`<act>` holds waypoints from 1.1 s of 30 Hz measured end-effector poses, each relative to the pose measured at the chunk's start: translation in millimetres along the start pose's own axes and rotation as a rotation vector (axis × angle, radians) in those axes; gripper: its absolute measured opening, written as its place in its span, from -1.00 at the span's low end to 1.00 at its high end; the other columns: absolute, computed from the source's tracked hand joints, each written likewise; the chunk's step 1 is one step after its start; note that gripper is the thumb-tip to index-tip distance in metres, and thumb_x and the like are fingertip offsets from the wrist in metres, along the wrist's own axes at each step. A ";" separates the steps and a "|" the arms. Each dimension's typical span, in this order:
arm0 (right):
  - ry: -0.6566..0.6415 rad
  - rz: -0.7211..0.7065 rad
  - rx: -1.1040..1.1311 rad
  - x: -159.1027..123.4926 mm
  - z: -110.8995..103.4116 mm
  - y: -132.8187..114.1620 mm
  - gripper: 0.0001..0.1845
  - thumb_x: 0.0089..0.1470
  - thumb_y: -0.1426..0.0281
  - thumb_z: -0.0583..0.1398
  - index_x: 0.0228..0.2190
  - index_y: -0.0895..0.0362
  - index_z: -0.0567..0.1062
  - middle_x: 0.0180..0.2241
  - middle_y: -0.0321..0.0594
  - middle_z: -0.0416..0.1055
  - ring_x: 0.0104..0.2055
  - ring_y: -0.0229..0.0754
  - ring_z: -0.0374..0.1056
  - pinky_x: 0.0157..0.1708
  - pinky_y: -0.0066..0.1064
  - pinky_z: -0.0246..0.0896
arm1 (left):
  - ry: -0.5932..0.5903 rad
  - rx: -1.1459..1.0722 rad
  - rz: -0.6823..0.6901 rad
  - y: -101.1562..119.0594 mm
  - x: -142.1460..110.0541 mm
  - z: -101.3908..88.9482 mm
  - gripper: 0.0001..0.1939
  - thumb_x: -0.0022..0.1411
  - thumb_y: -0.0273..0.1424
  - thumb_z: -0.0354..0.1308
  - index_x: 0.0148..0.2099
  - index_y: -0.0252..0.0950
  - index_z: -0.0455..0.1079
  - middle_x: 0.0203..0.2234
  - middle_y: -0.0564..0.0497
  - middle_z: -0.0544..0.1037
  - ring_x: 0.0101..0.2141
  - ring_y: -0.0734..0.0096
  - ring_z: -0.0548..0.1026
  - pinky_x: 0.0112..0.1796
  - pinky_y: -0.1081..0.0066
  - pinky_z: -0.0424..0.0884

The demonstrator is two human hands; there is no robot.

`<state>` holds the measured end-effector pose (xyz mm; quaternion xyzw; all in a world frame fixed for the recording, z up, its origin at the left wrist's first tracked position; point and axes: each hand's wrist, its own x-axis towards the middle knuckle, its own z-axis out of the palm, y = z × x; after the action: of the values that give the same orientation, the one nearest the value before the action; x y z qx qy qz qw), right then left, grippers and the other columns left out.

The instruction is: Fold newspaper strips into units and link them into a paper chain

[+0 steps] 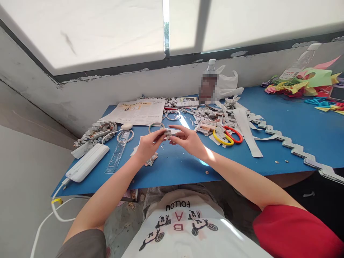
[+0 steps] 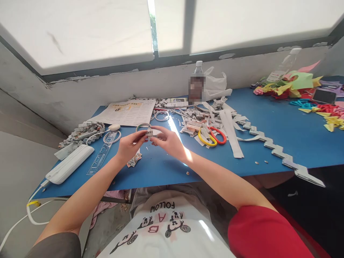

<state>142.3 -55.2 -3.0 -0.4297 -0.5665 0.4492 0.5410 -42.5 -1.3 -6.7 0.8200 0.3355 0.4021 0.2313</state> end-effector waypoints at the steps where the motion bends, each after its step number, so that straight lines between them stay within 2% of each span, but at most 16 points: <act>1: 0.004 -0.026 -0.033 -0.7 0.1 0.3 -0.48 -0.01 0.21 0.30 -0.01 0.11 0.45 -0.37 -0.19 0.58 -0.31 -0.11 0.53 -0.17 -0.17 0.46 | -0.006 -0.013 -0.008 1.8 -0.2 -0.1 -0.69 0.26 -0.22 0.10 -0.02 -0.22 0.47 -0.20 -0.03 0.63 -0.28 0.29 0.62 -0.13 0.32 0.53; 6: 0.029 -0.073 -0.115 -1.2 -0.1 4.4 -0.56 0.02 0.22 0.28 -0.07 0.15 0.51 -0.36 -0.15 0.58 -0.32 -0.10 0.53 -0.17 -0.17 0.45 | -0.044 -0.225 -0.097 10.8 0.0 -0.5 -0.66 0.20 -0.23 0.19 -0.04 -0.29 0.44 -0.20 -0.08 0.62 -0.21 0.26 0.60 -0.13 0.30 0.55; 10: -0.009 -0.066 -0.150 -1.7 0.2 3.8 -0.57 0.03 0.25 0.26 -0.07 0.19 0.50 -0.40 -0.16 0.56 -0.36 -0.13 0.51 -0.20 -0.19 0.45 | -0.072 -0.380 -0.207 10.2 3.9 -0.4 -0.65 0.09 -0.18 0.29 -0.16 -0.32 0.45 -0.32 -0.07 0.62 -0.29 0.24 0.60 -0.23 0.26 0.59; 12: -0.045 -0.039 -0.170 -1.9 -0.7 1.1 -0.52 0.04 0.24 0.27 -0.01 0.16 0.46 -0.38 -0.16 0.56 -0.34 -0.12 0.51 -0.19 -0.18 0.45 | -0.069 -0.424 -0.249 9.1 7.1 -1.5 -0.63 0.05 -0.16 0.31 -0.20 -0.32 0.45 -0.36 -0.06 0.62 -0.34 0.25 0.60 -0.28 0.26 0.60; 17: -0.054 0.045 -0.095 2.1 -10.3 -2.8 -0.25 0.03 0.14 0.28 0.20 0.07 0.22 -0.19 -0.12 0.55 -0.19 -0.08 0.50 -0.12 -0.15 0.42 | 0.071 -0.435 -0.313 7.5 17.0 -14.5 -0.62 0.04 -0.21 0.32 -0.12 -0.28 0.45 -0.37 -0.03 0.62 -0.31 0.27 0.60 -0.28 0.30 0.60; 20: -0.022 0.057 -0.115 6.3 -17.7 -1.2 -0.36 0.05 0.08 0.24 0.10 0.09 0.33 -0.14 -0.09 0.54 -0.19 -0.09 0.49 -0.15 -0.18 0.42 | 0.075 -0.419 -0.441 3.6 22.2 -28.6 -0.64 0.08 -0.27 0.26 -0.06 -0.28 0.46 -0.32 -0.03 0.61 -0.31 0.30 0.60 -0.21 0.27 0.58; 23: 0.000 0.048 -0.288 8.5 -21.2 0.8 -0.55 0.06 0.10 0.23 -0.13 0.15 0.50 -0.21 -0.08 0.55 -0.24 -0.10 0.47 -0.22 -0.22 0.40 | -0.043 -0.390 -0.576 -2.4 25.0 -40.6 -0.67 0.04 -0.33 0.26 -0.10 -0.30 0.49 -0.34 -0.04 0.60 -0.29 0.28 0.60 -0.14 0.26 0.56; 26: -0.016 0.007 -0.464 8.5 -21.2 1.8 -0.67 0.08 0.17 0.21 -0.25 0.16 0.55 -0.27 -0.11 0.55 -0.28 -0.14 0.45 -0.26 -0.28 0.35 | -0.215 -0.361 -0.669 -6.3 25.1 -44.5 -0.65 -0.01 -0.32 0.32 -0.13 -0.30 0.49 -0.36 -0.04 0.61 -0.30 0.28 0.60 -0.11 0.24 0.54; 29: -0.044 -0.015 -0.536 8.1 -21.4 2.3 -0.71 0.11 0.20 0.18 -0.30 0.16 0.57 -0.34 -0.16 0.55 -0.34 -0.19 0.43 -0.32 -0.34 0.30 | -0.364 -0.328 -0.677 -6.8 22.9 -38.7 -0.57 -0.04 -0.23 0.36 -0.12 -0.30 0.48 -0.35 -0.06 0.62 -0.28 0.23 0.60 -0.13 0.21 0.53; 33: -0.078 0.009 -0.574 7.7 -24.1 3.7 -0.70 0.11 0.20 0.17 -0.41 0.15 0.58 -0.48 -0.23 0.51 -0.45 -0.23 0.37 -0.42 -0.38 0.23 | -0.399 -0.266 -0.611 -6.3 19.4 -23.8 -0.54 -0.03 -0.17 0.35 -0.10 -0.29 0.47 -0.32 -0.07 0.63 -0.26 0.21 0.59 -0.15 0.22 0.52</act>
<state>166.0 -45.8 -4.7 -0.5500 -0.6890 0.2890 0.3732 -55.4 19.9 12.5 0.7073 0.4575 0.1871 0.5055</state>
